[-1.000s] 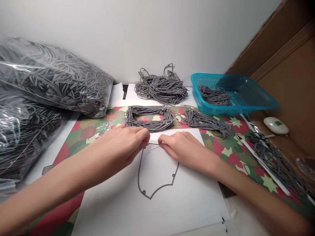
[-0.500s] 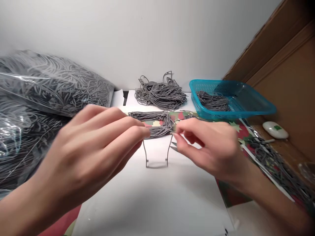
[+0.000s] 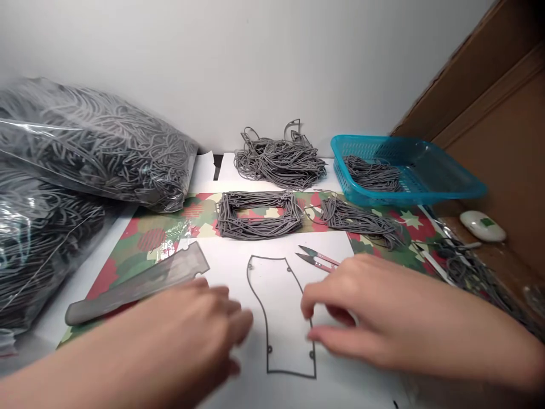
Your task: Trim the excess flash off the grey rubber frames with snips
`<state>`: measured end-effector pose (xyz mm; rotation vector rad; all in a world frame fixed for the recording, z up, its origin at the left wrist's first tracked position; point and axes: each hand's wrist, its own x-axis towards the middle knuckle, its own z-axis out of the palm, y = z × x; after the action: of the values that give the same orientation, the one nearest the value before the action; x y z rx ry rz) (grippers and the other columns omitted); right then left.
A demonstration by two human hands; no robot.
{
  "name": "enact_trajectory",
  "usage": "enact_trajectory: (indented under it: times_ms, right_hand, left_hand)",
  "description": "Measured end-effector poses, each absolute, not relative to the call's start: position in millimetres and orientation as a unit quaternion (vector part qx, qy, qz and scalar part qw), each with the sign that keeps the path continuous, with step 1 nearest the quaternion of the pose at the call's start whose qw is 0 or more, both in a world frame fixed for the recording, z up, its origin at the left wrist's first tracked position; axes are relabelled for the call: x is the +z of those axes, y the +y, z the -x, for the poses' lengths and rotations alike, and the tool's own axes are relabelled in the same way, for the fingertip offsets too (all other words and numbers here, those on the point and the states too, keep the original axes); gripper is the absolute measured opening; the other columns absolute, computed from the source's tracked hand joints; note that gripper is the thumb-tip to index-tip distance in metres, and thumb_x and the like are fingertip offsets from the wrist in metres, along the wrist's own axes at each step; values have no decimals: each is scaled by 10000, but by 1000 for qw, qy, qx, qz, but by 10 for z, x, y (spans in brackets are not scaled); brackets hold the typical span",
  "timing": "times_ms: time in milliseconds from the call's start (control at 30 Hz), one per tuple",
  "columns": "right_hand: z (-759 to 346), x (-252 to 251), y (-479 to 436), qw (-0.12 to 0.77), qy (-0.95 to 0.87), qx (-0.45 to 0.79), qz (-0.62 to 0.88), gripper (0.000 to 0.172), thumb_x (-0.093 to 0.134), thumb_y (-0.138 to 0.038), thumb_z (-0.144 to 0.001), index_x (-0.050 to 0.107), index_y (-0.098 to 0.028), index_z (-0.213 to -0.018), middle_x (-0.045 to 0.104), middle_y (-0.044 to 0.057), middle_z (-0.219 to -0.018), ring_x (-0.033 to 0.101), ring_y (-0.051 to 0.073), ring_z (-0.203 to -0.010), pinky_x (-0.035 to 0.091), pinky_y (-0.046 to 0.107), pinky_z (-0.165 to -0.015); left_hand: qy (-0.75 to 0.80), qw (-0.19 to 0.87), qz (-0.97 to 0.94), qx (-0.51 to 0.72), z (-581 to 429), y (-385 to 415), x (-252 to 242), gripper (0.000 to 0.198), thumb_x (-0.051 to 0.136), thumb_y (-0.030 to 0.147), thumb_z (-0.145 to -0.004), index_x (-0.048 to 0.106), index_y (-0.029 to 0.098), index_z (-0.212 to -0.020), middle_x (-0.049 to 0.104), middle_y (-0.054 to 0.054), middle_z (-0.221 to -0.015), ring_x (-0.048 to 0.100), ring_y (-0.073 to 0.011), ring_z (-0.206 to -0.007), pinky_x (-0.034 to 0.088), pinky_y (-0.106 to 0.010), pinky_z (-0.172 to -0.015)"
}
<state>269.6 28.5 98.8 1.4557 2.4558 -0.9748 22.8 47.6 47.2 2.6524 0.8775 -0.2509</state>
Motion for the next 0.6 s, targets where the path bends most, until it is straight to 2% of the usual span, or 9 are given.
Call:
enact_trajectory:
  times_ms: [67,133,233,433,600]
  right_hand:
    - [-2716,922,361,40,808,-274,-520,139,539,-340,-895,664,-281,-878,627,-36,-690,556,142,-685,277,257,-589]
    - [-2720,838,442,32,806,-231,-544,157,505,-280,-900,661,-266,-889,617,-32,-666,554,139,-653,264,257,-567]
    - [-2708,709,532,39,808,-193,-556,175,489,-227,-893,661,-247,-915,632,-19,-675,578,147,-652,256,254,-550]
    - [-2693,576,584,39,822,-171,-542,197,482,-199,-889,669,-247,-926,652,-12,-706,583,147,-653,242,246,-526]
    - [-2686,545,622,27,828,-163,-536,204,460,-179,-897,657,-232,-886,620,-23,-668,521,122,-584,210,247,-496]
  left_hand:
    - [332,112,-927,-136,-251,713,518,147,610,164,-801,646,227,-674,688,-45,-665,632,-230,-602,364,-331,-566]
    - [372,74,-917,-125,-233,959,494,192,555,208,-843,631,216,-667,682,-64,-663,614,-238,-586,328,-335,-543]
    - [395,111,-907,-98,-158,1204,347,266,563,335,-850,578,225,-608,636,-38,-595,563,-205,-536,271,-313,-491]
    - [423,135,-890,-104,-136,1287,165,406,567,462,-834,496,213,-522,594,-26,-543,475,-168,-464,242,-285,-447]
    - [416,121,-895,-106,-162,1262,164,423,549,470,-849,494,213,-517,593,-18,-535,479,-170,-466,232,-282,-446]
